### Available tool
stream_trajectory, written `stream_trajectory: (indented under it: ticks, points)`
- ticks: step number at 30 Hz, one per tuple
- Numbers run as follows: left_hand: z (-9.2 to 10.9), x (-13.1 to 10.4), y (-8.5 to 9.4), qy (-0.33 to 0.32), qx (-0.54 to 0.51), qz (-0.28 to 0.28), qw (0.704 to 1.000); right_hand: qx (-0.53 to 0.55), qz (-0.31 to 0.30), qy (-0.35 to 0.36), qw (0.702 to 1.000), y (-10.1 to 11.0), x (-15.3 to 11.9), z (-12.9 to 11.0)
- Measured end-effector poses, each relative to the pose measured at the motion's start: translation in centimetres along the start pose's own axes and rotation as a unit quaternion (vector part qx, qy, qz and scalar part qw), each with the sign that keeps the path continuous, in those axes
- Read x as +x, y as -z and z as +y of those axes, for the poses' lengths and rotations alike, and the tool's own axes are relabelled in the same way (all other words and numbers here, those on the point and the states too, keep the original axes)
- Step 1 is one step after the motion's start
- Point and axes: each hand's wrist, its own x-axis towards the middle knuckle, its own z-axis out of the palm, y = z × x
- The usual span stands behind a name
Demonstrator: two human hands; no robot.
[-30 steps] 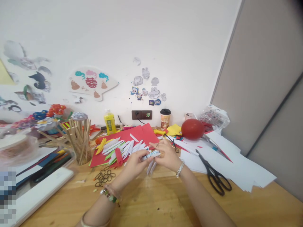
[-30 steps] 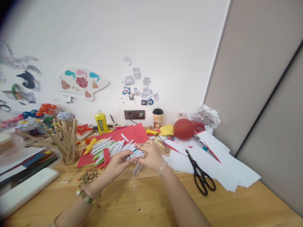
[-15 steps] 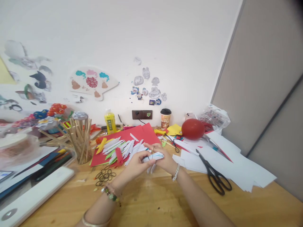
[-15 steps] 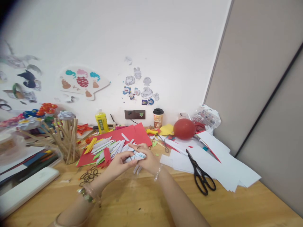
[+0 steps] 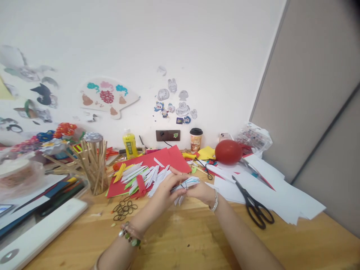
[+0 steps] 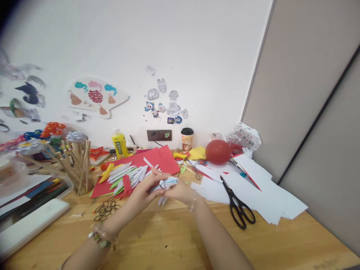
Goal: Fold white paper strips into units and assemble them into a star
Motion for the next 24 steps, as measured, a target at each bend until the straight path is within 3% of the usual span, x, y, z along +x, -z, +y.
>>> stream_trajectory:
  ticks: [7,16,21,24]
  points:
    - [-0.3,0.1,0.2,0.040,-0.011,-0.007,0.999,-0.022,0.007,0.000,1.000,0.2,0.1,0.3]
    - [-1.0,0.0,-0.8,0.047,-0.026,0.068,0.996,0.061,0.092,-0.046,0.993,-1.3,0.6,0.6]
    - [-1.8,-0.4,-0.8,-0.068,0.133,0.035,0.988,0.064,0.188,-0.051,0.979,-1.3,0.9,1.4]
    - [-1.9,-0.8,-1.0,-0.089,0.254,-0.002,0.963,0.042,0.194,-0.079,0.977,-1.1,1.0,2.0]
